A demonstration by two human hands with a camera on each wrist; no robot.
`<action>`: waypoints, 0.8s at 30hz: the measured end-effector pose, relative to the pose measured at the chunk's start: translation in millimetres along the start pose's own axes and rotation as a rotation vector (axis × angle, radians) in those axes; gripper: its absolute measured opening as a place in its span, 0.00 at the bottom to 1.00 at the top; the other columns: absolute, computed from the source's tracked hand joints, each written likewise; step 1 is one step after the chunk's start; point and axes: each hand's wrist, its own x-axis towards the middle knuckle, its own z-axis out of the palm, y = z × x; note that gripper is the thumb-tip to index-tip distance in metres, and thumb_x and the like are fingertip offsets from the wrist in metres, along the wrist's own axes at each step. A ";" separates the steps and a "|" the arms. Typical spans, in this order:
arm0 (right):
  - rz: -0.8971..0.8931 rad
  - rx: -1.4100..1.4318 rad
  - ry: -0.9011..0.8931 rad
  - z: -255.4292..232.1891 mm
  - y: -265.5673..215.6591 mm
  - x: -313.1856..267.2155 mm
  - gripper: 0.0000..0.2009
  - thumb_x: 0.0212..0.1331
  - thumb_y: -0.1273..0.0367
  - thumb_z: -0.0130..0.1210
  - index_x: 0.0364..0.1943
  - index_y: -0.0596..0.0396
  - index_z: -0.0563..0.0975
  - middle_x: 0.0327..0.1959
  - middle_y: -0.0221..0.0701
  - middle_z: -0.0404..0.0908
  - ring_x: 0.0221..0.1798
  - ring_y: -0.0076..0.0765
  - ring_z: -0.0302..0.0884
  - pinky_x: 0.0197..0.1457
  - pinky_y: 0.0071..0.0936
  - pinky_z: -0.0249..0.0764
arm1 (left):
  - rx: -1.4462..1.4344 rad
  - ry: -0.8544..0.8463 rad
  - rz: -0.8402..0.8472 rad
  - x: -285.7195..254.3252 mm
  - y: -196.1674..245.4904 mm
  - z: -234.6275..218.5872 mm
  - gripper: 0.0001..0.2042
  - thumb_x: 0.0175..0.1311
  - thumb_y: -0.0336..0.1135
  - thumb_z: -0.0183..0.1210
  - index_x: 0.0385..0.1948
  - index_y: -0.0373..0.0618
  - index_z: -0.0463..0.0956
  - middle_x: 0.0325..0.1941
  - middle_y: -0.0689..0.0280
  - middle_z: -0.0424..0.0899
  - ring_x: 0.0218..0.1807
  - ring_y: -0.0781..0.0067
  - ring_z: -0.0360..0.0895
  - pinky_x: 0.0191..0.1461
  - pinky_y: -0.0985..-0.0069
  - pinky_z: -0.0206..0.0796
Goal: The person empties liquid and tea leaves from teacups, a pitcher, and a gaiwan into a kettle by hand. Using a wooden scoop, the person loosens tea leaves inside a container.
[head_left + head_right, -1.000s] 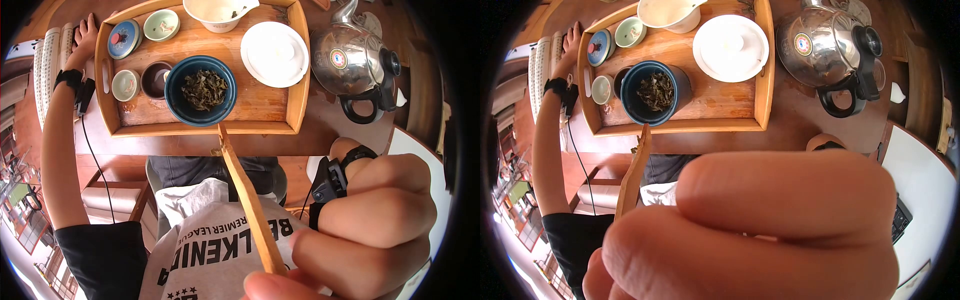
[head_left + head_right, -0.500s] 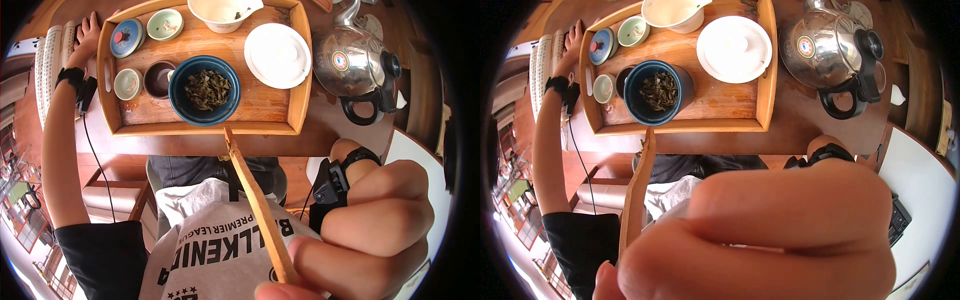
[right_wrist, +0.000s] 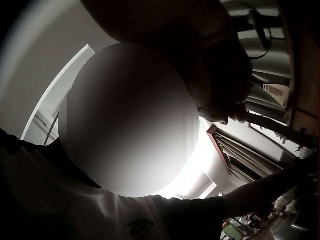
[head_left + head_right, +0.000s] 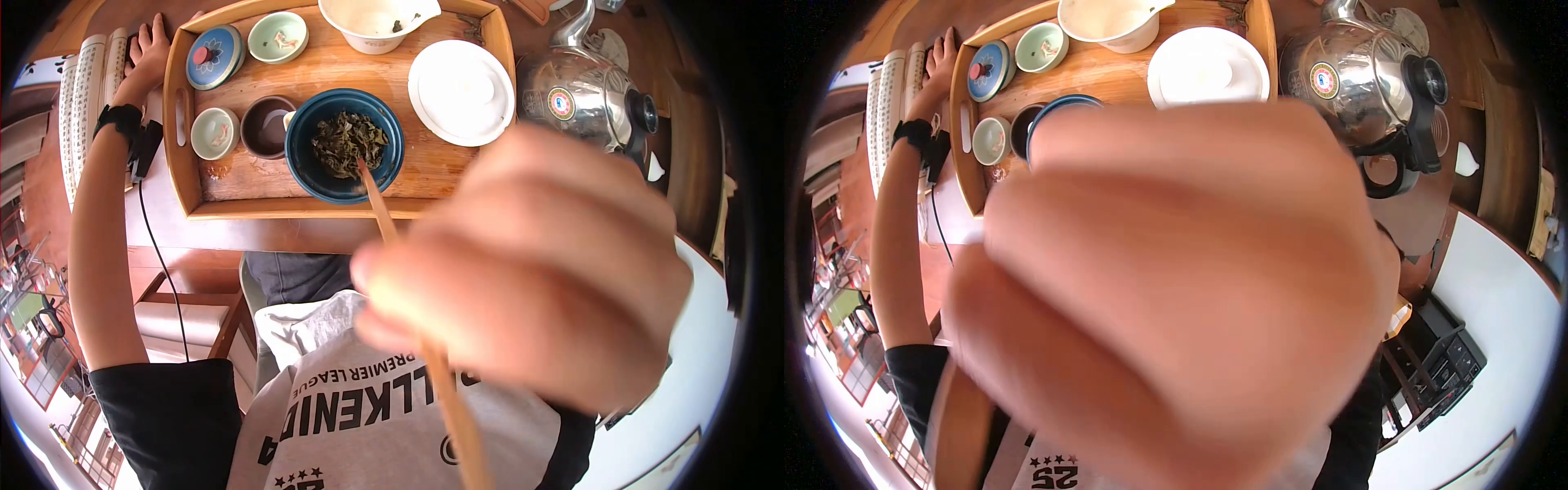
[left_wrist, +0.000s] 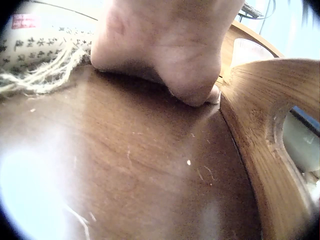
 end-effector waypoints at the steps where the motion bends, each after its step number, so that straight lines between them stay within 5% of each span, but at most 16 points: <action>1: -0.175 -0.071 -0.040 -1.2 17.9 8.6 0.13 0.41 0.69 0.70 0.34 0.53 0.82 0.19 0.25 0.77 0.22 0.33 0.72 0.22 0.24 0.66 | -0.001 0.001 0.000 0.0 0.5 -0.2 0.42 0.61 0.63 0.50 0.74 0.70 0.37 0.81 0.61 0.33 0.80 0.48 0.31 0.73 0.37 0.32; 2: 0.085 -0.114 -0.701 -22.7 13.3 35.0 0.12 0.42 0.71 0.71 0.34 0.54 0.82 0.19 0.29 0.77 0.22 0.36 0.72 0.23 0.25 0.65 | 0.005 -0.002 -0.005 0.1 1.2 -0.8 0.42 0.61 0.63 0.50 0.74 0.70 0.37 0.81 0.61 0.33 0.80 0.48 0.31 0.73 0.36 0.32; 4: -0.170 -0.073 -0.138 -2.9 30.5 23.4 0.13 0.43 0.72 0.71 0.34 0.54 0.82 0.19 0.29 0.75 0.22 0.37 0.71 0.24 0.26 0.65 | 0.010 -0.005 -0.011 0.6 0.6 1.0 0.42 0.61 0.63 0.50 0.74 0.71 0.37 0.81 0.62 0.34 0.80 0.48 0.31 0.73 0.36 0.32; 6: -0.084 -0.167 -0.302 -5.0 32.5 29.5 0.11 0.45 0.73 0.69 0.34 0.55 0.81 0.21 0.32 0.76 0.24 0.37 0.72 0.25 0.28 0.66 | -0.030 0.029 0.001 1.2 -1.7 5.2 0.42 0.60 0.64 0.50 0.74 0.71 0.38 0.81 0.62 0.33 0.80 0.48 0.31 0.73 0.35 0.31; 8: -0.322 0.004 -0.040 11.0 58.4 23.8 0.09 0.49 0.75 0.67 0.34 0.56 0.81 0.26 0.33 0.80 0.25 0.37 0.75 0.27 0.27 0.69 | -0.036 0.021 -0.014 -4.0 4.4 -1.6 0.42 0.60 0.65 0.50 0.74 0.71 0.38 0.81 0.62 0.33 0.80 0.48 0.31 0.73 0.35 0.31; 9: -0.272 0.154 0.015 17.8 62.8 20.4 0.07 0.53 0.77 0.64 0.36 0.57 0.80 0.31 0.32 0.83 0.26 0.34 0.77 0.28 0.25 0.71 | -0.041 0.014 -0.028 -7.0 8.6 -6.1 0.43 0.60 0.65 0.51 0.74 0.71 0.38 0.81 0.63 0.33 0.80 0.48 0.31 0.73 0.34 0.31; 12: -0.074 0.003 -0.100 10.8 59.0 18.7 0.06 0.56 0.77 0.63 0.37 0.57 0.80 0.33 0.32 0.84 0.25 0.31 0.78 0.28 0.23 0.72 | -0.062 0.098 0.053 5.2 -8.8 15.2 0.43 0.59 0.66 0.51 0.74 0.71 0.37 0.81 0.63 0.33 0.80 0.48 0.31 0.73 0.34 0.30; 17: -0.097 0.079 -0.053 13.6 59.4 18.9 0.07 0.57 0.76 0.63 0.39 0.58 0.81 0.31 0.32 0.83 0.26 0.29 0.79 0.29 0.24 0.72 | -0.073 0.066 0.017 4.4 -5.9 12.7 0.44 0.59 0.66 0.51 0.74 0.71 0.37 0.81 0.63 0.33 0.80 0.48 0.31 0.72 0.33 0.30; 19: -0.061 -0.135 -0.204 6.1 54.4 24.2 0.08 0.56 0.75 0.63 0.40 0.58 0.81 0.31 0.32 0.83 0.26 0.28 0.79 0.29 0.24 0.72 | -0.072 0.084 0.029 5.3 -5.1 11.7 0.44 0.58 0.66 0.52 0.74 0.71 0.37 0.81 0.63 0.33 0.80 0.48 0.31 0.72 0.33 0.30; 22: -0.109 0.229 0.007 24.5 76.1 15.5 0.07 0.55 0.76 0.64 0.39 0.58 0.81 0.31 0.33 0.83 0.25 0.28 0.77 0.29 0.25 0.72 | -0.027 0.032 -0.011 -0.3 1.9 1.0 0.46 0.57 0.66 0.53 0.74 0.71 0.36 0.81 0.63 0.33 0.80 0.49 0.32 0.72 0.34 0.31; 24: -0.095 0.095 -0.046 10.0 65.8 19.8 0.07 0.55 0.76 0.64 0.38 0.58 0.81 0.31 0.32 0.83 0.25 0.28 0.77 0.29 0.24 0.72 | -0.041 0.038 -0.010 -1.4 1.2 2.0 0.47 0.56 0.66 0.54 0.74 0.72 0.36 0.81 0.64 0.33 0.80 0.50 0.32 0.72 0.34 0.31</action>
